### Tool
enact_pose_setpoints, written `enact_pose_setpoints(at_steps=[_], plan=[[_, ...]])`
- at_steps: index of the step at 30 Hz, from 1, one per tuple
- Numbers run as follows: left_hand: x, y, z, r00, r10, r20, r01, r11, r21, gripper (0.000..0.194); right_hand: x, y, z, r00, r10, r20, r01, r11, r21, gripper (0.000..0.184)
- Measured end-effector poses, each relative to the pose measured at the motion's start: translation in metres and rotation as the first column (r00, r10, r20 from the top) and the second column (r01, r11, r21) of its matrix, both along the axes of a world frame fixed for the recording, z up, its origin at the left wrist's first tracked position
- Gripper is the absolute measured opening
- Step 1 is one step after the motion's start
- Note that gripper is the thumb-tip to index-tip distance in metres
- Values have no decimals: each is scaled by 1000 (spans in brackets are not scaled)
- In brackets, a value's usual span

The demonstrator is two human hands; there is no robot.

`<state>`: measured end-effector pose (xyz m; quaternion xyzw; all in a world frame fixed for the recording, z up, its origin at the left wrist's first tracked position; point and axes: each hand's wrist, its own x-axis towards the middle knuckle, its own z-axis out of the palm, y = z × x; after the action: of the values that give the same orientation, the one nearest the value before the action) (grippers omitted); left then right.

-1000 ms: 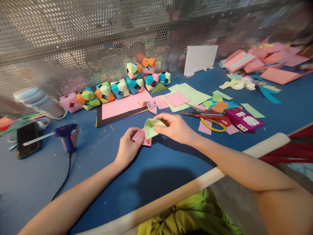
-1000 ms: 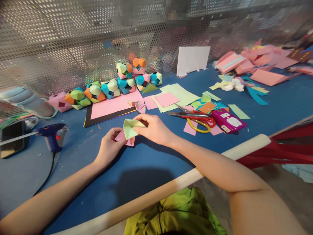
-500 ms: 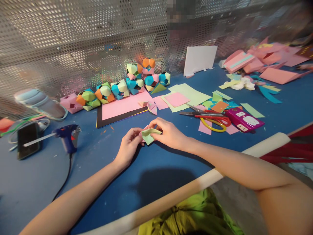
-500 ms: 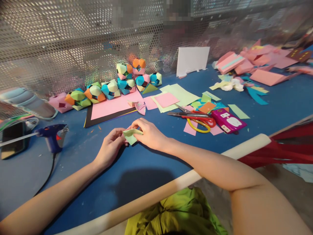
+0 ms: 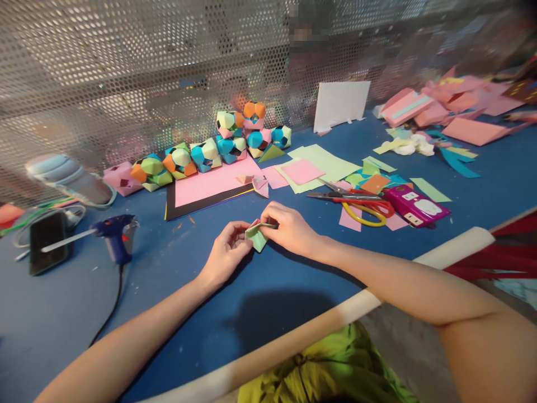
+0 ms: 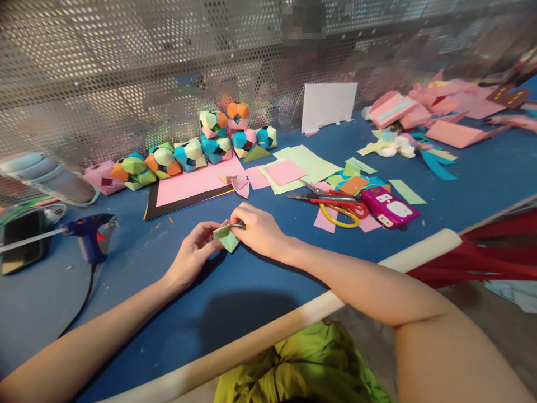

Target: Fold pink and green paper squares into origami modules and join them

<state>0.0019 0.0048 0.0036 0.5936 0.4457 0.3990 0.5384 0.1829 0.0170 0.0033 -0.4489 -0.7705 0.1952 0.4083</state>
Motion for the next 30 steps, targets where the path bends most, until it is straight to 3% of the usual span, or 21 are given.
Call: enact_pose_setpoints(at_steps=[11, 19, 30], plan=[[1, 0, -2, 995, 96, -2, -96, 995, 42, 16, -3, -4, 0, 999, 36, 13, -37, 997, 63, 8], [2, 1, -1, 988, 148, 52, -150, 988, 29, 16, -4, -6, 1, 994, 80, -75, -88, 991, -98, 23], [3, -4, 1, 1000, 18, 13, -18, 1000, 8, 27, -8, -4, -3, 991, 25, -134, -47, 986, -158, 9]])
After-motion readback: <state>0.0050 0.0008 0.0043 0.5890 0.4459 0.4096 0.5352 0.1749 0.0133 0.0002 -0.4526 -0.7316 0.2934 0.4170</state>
